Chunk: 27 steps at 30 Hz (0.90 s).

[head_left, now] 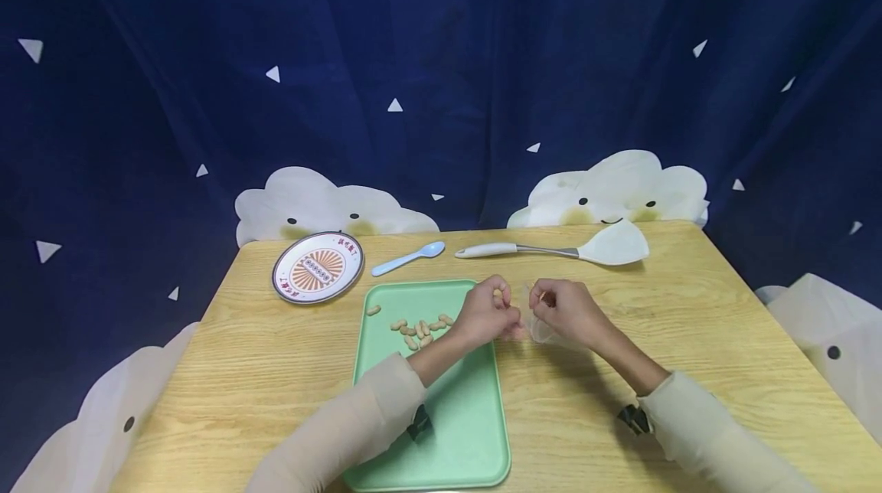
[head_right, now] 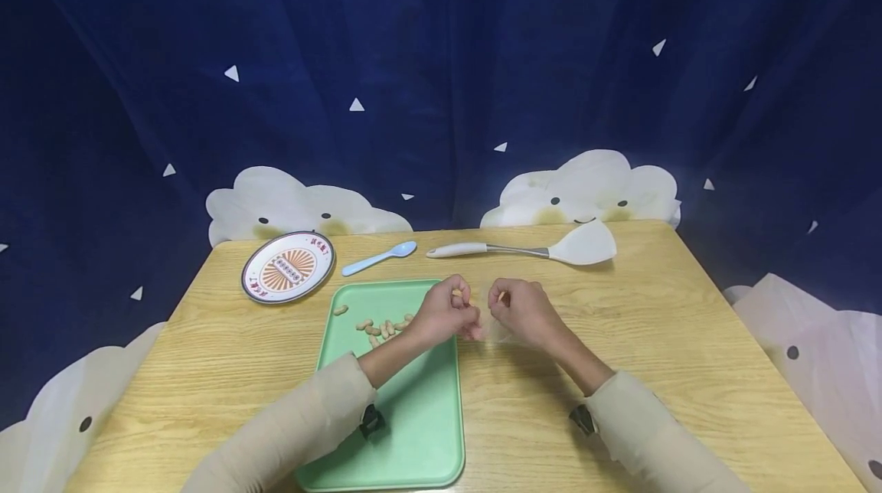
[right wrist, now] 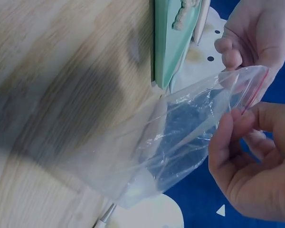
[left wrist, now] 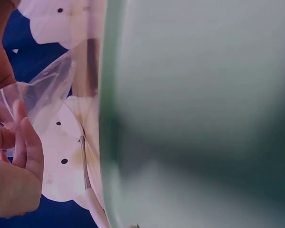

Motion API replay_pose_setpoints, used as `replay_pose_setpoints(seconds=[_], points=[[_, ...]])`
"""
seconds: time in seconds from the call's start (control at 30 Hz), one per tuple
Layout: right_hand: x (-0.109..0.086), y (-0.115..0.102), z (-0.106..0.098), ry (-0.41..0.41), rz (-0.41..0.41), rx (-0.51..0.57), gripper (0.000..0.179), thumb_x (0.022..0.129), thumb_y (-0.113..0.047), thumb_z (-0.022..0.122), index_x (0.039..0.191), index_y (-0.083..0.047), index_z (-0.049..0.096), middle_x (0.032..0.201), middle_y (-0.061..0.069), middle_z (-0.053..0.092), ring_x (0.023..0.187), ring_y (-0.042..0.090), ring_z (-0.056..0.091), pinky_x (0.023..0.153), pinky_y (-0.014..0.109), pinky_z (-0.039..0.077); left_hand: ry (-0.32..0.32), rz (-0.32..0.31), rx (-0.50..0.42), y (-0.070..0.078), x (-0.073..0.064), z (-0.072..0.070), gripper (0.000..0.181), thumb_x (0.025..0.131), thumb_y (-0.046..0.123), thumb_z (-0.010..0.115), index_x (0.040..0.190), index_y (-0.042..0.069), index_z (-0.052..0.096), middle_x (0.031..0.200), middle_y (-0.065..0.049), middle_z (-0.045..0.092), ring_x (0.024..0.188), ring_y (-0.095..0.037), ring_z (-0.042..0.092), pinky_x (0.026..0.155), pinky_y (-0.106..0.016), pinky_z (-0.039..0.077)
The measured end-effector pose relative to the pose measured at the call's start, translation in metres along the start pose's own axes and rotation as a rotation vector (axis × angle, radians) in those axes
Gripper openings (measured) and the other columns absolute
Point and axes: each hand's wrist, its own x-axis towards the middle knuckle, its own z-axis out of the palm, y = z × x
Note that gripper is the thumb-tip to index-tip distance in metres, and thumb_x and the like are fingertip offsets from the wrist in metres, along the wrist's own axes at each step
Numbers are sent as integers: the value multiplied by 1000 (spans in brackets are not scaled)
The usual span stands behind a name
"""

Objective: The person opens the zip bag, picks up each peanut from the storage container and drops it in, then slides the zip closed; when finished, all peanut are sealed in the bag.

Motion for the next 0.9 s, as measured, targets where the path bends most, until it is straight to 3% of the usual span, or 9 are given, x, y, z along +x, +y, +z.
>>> replay_pose_setpoints(seconds=[0.13,0.27,0.37,0.47,0.67,0.9], points=[[0,-1,-4,-31,-54,-80,17,84,-1,57,82,-6,74,63,-3,62,51,6,42,48,19,34,-97,64,136,2,-4,-4,12,89,-2,50,94,5,59,77,-24,68,57,-37,67,54,-46,54],[0,0,-9,-34,-156,-184,20,78,-1,56,76,-9,74,60,-5,63,51,3,43,49,18,37,-153,111,276,4,-6,-5,26,89,1,50,104,7,70,75,-18,68,62,-38,67,47,-30,50],[1,0,-12,-23,-218,-259,18,72,-3,56,61,-14,67,52,-10,53,48,1,38,48,17,34,-143,138,379,7,-7,-5,26,86,2,52,101,6,73,71,-10,69,62,-30,69,45,-20,45],[1,1,-15,-39,-227,-312,19,71,-8,59,55,-16,57,47,-11,44,45,2,33,45,18,29,-132,157,426,7,-7,-5,22,86,5,54,92,4,75,72,-10,71,63,-25,70,48,-19,47],[0,3,-21,-116,-190,-359,22,74,-17,68,57,-17,55,50,-8,46,45,5,35,46,20,32,-107,191,503,4,-4,-7,20,88,17,59,81,7,75,72,-2,72,59,-13,69,52,-18,49],[1,3,-25,-154,-213,-389,26,70,-19,70,56,-18,49,52,-8,43,49,6,37,47,20,32,-67,236,561,3,-2,-9,20,85,23,65,67,14,70,60,5,67,51,-2,59,48,-18,45]])
